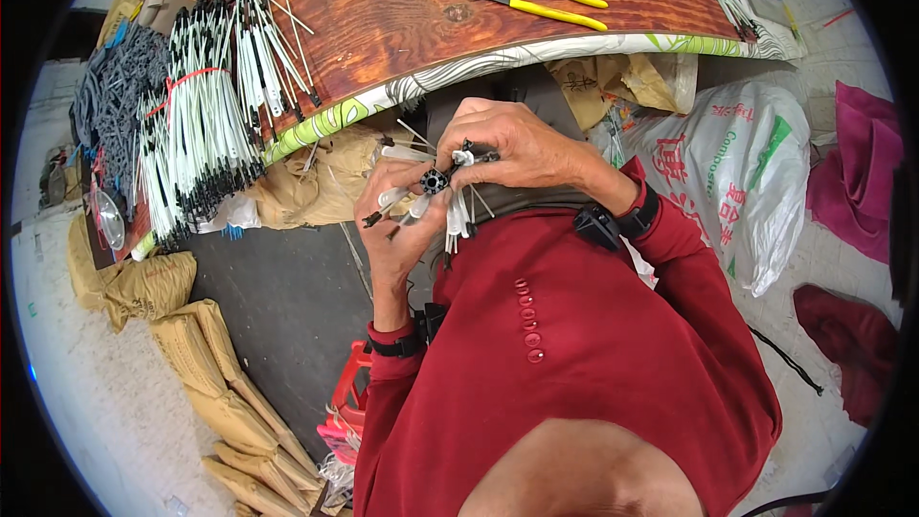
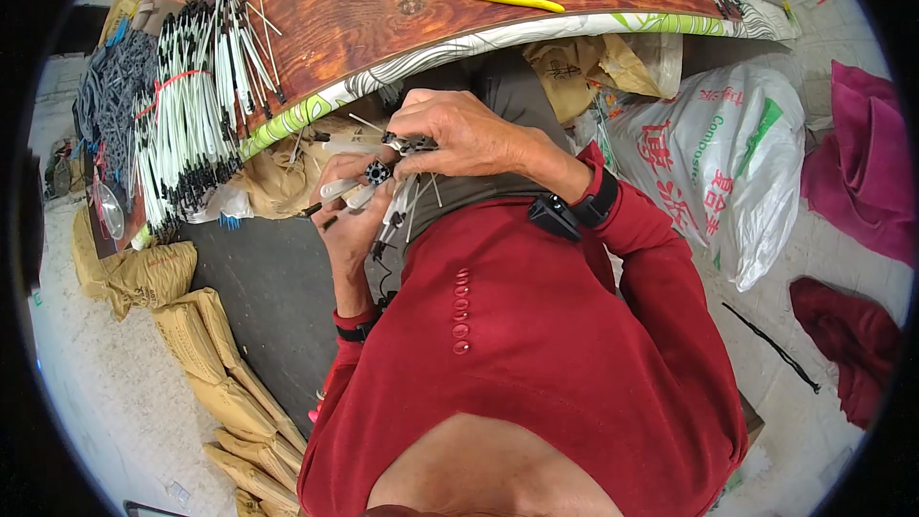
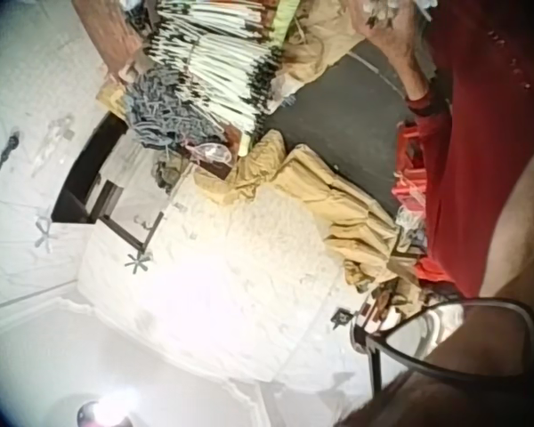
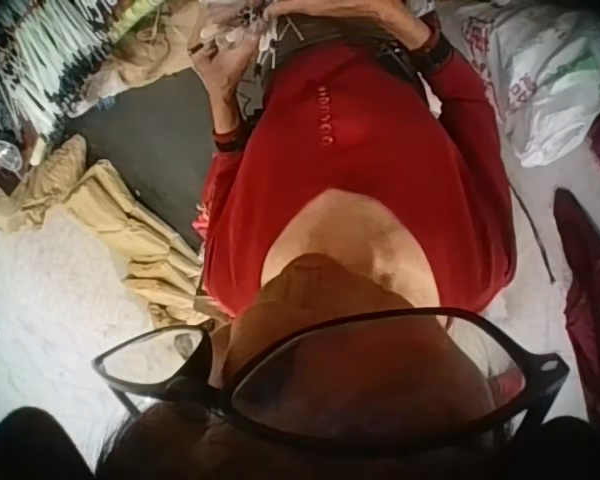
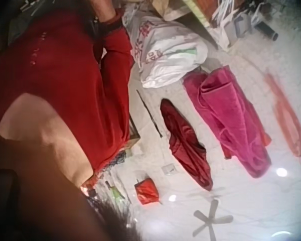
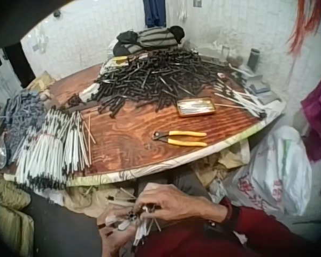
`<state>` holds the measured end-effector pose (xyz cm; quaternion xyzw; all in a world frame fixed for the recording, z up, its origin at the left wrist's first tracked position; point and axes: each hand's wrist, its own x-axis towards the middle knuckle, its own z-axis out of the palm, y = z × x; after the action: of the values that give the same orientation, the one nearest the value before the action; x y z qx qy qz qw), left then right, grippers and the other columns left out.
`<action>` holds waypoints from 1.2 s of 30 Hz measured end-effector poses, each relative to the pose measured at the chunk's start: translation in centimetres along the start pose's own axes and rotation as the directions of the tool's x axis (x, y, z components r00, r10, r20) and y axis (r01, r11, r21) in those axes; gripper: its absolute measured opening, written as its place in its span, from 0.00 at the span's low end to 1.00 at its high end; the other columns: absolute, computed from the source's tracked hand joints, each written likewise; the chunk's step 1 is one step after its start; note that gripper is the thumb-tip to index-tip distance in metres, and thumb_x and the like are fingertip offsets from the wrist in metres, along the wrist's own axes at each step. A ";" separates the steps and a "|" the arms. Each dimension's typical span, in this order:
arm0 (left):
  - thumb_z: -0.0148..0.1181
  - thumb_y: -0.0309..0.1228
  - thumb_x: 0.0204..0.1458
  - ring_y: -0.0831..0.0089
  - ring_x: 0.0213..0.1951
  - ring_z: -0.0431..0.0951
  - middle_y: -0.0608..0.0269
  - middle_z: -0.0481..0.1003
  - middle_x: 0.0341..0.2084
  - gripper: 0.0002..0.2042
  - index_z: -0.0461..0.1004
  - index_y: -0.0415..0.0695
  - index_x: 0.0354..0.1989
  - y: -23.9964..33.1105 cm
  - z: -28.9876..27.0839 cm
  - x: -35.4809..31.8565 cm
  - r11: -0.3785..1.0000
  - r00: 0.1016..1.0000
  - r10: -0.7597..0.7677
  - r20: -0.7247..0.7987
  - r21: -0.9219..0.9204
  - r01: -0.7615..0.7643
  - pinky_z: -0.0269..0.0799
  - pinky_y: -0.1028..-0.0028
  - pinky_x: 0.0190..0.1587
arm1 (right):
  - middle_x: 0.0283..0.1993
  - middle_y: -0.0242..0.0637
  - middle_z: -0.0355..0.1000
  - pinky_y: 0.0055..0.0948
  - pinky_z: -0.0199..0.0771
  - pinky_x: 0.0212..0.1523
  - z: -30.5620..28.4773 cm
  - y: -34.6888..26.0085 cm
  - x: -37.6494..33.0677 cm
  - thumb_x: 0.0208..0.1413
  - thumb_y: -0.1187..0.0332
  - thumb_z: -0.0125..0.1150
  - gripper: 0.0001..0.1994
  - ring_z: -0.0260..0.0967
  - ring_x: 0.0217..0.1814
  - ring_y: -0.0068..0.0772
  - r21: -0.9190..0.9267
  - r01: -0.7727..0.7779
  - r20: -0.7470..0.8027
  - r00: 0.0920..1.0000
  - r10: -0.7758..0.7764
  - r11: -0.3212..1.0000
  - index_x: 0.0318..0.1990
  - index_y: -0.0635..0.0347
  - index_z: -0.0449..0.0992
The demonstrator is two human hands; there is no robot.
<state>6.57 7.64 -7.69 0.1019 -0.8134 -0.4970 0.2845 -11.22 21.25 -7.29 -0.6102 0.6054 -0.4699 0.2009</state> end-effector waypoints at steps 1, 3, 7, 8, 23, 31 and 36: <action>0.71 0.24 0.40 0.71 0.31 0.73 0.60 0.78 0.32 0.16 0.80 0.38 0.41 0.0 -0.1 0.0 1.000 1.000 0.000 0.001 0.000 0.000 0.70 0.72 0.38 | 0.34 0.38 0.72 0.38 0.70 0.40 0.1 0.1 0.1 0.50 0.61 0.71 0.14 0.70 0.41 0.42 -0.003 0.012 -0.009 1.000 -0.012 1.000 0.38 0.61 0.77; 0.71 0.23 0.40 0.71 0.32 0.73 0.59 0.78 0.33 0.16 0.80 0.38 0.41 0.0 -0.5 -0.4 0.995 0.998 -0.068 0.009 -0.074 0.069 0.70 0.72 0.39 | 0.34 0.38 0.72 0.38 0.71 0.40 0.2 0.4 0.2 0.49 0.62 0.72 0.14 0.70 0.41 0.42 -0.008 0.038 -0.023 0.999 -0.038 0.999 0.38 0.61 0.77; 0.71 0.22 0.40 0.72 0.33 0.73 0.59 0.78 0.34 0.16 0.80 0.38 0.41 0.4 -0.6 -0.6 0.985 0.991 -0.130 0.007 -0.117 0.130 0.70 0.72 0.39 | 0.33 0.36 0.73 0.37 0.71 0.40 0.9 0.5 -0.1 0.47 0.65 0.73 0.13 0.70 0.40 0.41 0.055 0.012 -0.121 0.993 -0.005 0.998 0.36 0.61 0.77; 0.71 0.22 0.40 0.72 0.34 0.73 0.59 0.78 0.34 0.17 0.80 0.38 0.42 0.5 -0.5 -0.6 0.982 0.990 -0.143 0.002 -0.120 0.142 0.70 0.72 0.40 | 0.33 0.36 0.73 0.37 0.71 0.40 0.8 0.3 -0.1 0.47 0.65 0.73 0.13 0.70 0.40 0.41 0.056 0.012 -0.120 0.993 -0.005 0.998 0.36 0.61 0.77; 0.66 0.17 0.41 0.70 0.39 0.76 0.57 0.78 0.36 0.13 0.77 0.35 0.37 -0.2 0.2 0.1 0.997 0.992 -0.051 -0.113 -0.057 0.044 0.72 0.72 0.44 | 0.36 0.33 0.77 0.33 0.73 0.41 2.6 -0.6 0.3 0.45 0.75 0.72 0.08 0.72 0.40 0.36 -0.005 0.072 -0.284 0.956 -0.071 0.997 0.33 0.59 0.78; 0.68 0.19 0.47 0.70 0.42 0.77 0.56 0.79 0.39 0.11 0.76 0.34 0.38 -0.7 0.0 -0.3 0.968 0.964 -0.219 -0.151 -0.154 0.196 0.72 0.72 0.46 | 0.35 0.33 0.76 0.31 0.73 0.38 4.1 -0.7 0.4 0.45 0.75 0.72 0.09 0.72 0.38 0.37 -0.078 -0.008 -0.408 0.912 -0.025 0.997 0.33 0.59 0.77; 0.68 0.18 0.46 0.71 0.41 0.77 0.55 0.78 0.40 0.11 0.77 0.34 0.39 -1.4 -0.2 -0.5 0.975 0.979 -0.155 -0.134 -0.179 0.130 0.72 0.73 0.46 | 0.36 0.32 0.76 0.34 0.72 0.43 3.9 -0.9 0.5 0.45 0.73 0.73 0.10 0.73 0.40 0.37 -0.045 -0.060 -0.400 0.916 0.037 0.997 0.34 0.58 0.77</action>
<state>6.96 7.08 -9.00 0.1718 -0.7355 -0.5748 0.3150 -7.65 19.73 -8.24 -0.4918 0.6616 -0.5620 0.0675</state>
